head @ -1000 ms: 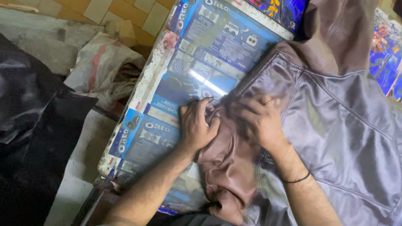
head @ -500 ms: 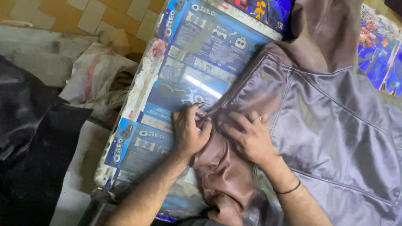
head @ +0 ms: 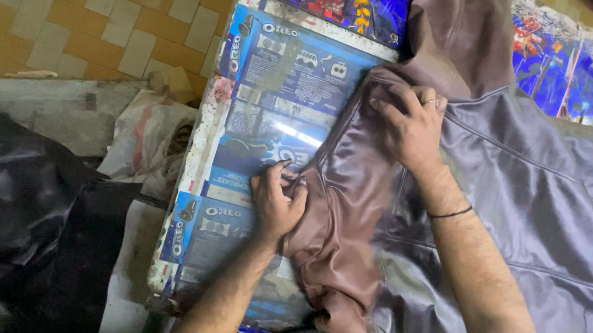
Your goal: The person pours liquid dye from a bottle onto the brown panel of a leather jacket laid on a work table, then rubs the dye into the leather with a sponge, working the liquid across the panel and along the seams, repositioning the jacket to treat different areas.
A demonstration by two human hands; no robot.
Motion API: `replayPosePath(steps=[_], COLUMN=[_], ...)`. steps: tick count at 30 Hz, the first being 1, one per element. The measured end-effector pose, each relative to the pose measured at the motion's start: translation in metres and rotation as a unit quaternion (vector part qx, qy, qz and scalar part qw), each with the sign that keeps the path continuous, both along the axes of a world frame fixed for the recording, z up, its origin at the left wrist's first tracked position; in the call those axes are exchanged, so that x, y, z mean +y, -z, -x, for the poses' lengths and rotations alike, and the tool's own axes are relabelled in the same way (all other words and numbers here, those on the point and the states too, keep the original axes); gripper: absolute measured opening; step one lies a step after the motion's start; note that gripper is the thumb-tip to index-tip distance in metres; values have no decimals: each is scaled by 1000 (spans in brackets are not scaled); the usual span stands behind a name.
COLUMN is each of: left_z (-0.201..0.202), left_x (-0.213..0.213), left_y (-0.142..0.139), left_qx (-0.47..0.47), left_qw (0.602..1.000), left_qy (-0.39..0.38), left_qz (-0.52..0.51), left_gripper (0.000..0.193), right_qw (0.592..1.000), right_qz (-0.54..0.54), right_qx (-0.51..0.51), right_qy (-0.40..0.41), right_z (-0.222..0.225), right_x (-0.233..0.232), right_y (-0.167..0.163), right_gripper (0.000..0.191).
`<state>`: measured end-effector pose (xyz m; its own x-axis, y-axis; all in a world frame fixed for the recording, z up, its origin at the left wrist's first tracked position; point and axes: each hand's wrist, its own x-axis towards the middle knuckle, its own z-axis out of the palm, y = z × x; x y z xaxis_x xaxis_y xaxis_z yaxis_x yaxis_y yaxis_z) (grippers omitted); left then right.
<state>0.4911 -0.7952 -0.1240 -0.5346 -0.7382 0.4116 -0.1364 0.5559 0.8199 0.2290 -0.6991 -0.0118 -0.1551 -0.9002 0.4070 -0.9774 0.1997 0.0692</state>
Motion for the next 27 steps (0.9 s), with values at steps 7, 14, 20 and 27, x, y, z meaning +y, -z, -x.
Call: replayPosePath(steps=[7,14,20,27], left_z=[2,3,2,-53], left_x=[3,8,2,63], left_y=[-6,-15,-18,-3], left_qx=[16,30,132,375], left_qw=[1000,1000,970,826], left_qy=[-14,-6,121,105], left_qz=[14,-4,-163,-407], left_gripper=[52,49,40,55], right_qw=[995,957,921,883], right_qz=[40,186,209,205], right_qx=[-39,-84,-274,-139], right_qy=[78,208,183,399], right_z=[9,-13,-72,-26], right_x=[27,137,284,529], right_y=[-4,-2,10,17], right_gripper=[33,35,45,41])
